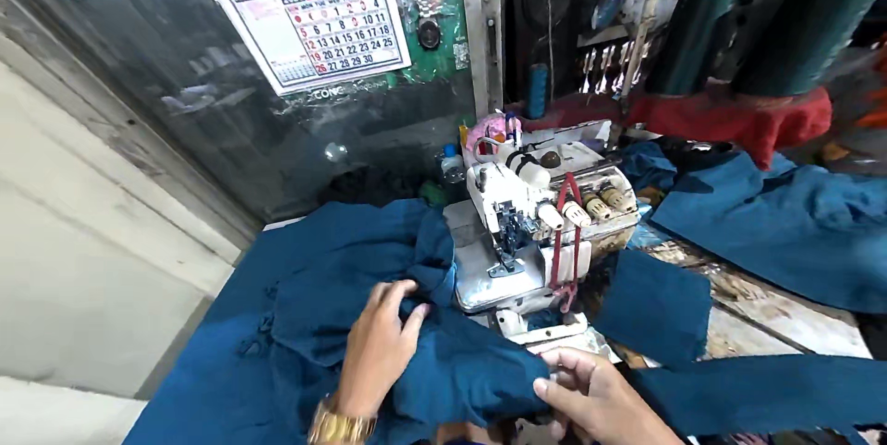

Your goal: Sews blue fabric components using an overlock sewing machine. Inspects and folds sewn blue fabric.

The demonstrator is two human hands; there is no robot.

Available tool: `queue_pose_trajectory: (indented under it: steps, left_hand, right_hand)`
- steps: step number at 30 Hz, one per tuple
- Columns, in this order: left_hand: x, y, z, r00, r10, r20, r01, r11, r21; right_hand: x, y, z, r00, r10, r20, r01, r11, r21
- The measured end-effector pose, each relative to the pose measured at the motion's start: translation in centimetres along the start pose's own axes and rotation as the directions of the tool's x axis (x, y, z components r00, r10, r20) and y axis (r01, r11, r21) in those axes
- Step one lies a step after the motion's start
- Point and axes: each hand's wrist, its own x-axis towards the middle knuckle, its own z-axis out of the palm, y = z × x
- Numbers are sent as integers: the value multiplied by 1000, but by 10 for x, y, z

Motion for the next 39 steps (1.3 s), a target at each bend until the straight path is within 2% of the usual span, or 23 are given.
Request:
queue_pose_trajectory:
  steps: [2,3,5,7,8,10,13,15,17,18,20,22,23,25,27,29,32,34,36,39]
  left_hand:
    - [-33,31,-13,988,20,-154,-33,996,-81]
    - [-56,50,-11,980,4,-198,-47,976,-211]
    - [-105,87,13,995,-27,-95,-27,854,-519]
    - [-138,108,48,999,-36,26,44,757,-652]
    - [-147,114,60,998,-55,32,62,741,-669]
    - [-149,118,60,996,-88,11,73,741,-668]
    - [-140,113,34,995,-104,11,84,735,-673]
    - [-138,118,28,994,-105,16,89,749,-656]
    - [-140,126,39,993,-99,68,120,786,-607]
    - [-141,126,47,993,-98,65,117,793,-598]
    - [-142,122,50,994,-109,4,89,791,-605]
    - [-142,116,34,995,-98,-15,71,813,-578]
    - [-141,116,27,996,-87,-18,62,824,-563]
    - [-139,122,21,997,-74,4,64,827,-559]
    - [-140,130,33,993,-87,81,117,836,-536]
    - [-145,128,52,990,-108,94,142,819,-557]
    - [-149,113,50,992,-125,-8,92,765,-637]
    - [-151,109,31,991,-126,-41,73,780,-621]
    - [-143,115,15,989,-139,-57,84,830,-551]
    - [-129,115,21,988,-111,-105,58,907,-417]
  right_hand:
    - [-5,2,-3,997,-17,74,13,998,55]
    - [-4,3,-1,997,-43,63,38,997,66]
    - [-1,2,7,994,-105,-13,106,992,70]
    - [1,-2,14,983,-172,-64,175,983,55]
    - [0,-3,15,978,-196,-72,199,980,30]
    - [0,-2,11,970,-230,-81,224,972,-76]
    - [2,3,2,964,-246,-96,215,943,-255]
    - [1,3,5,963,-249,-106,220,949,-224]
    - [-3,-2,13,961,-251,-112,234,962,-143]
    - [-6,-3,15,958,-260,-125,239,958,-161]
    - [-9,0,9,933,-310,-181,229,904,-362]
    - [-10,7,-1,913,-332,-237,169,837,-520]
    - [-9,9,-5,917,-317,-242,150,837,-527]
    - [-7,4,-4,943,-262,-206,161,899,-408]
    - [-9,-11,7,970,-200,-140,164,958,-234]
    - [-14,-27,15,977,-168,-132,133,963,-236]
    - [-8,-9,1,928,-329,-175,193,826,-529]
    - [-6,4,-8,911,-363,-194,146,725,-673]
    - [-4,6,-7,916,-358,-183,127,691,-712]
    - [-3,8,4,928,-345,-139,174,733,-657]
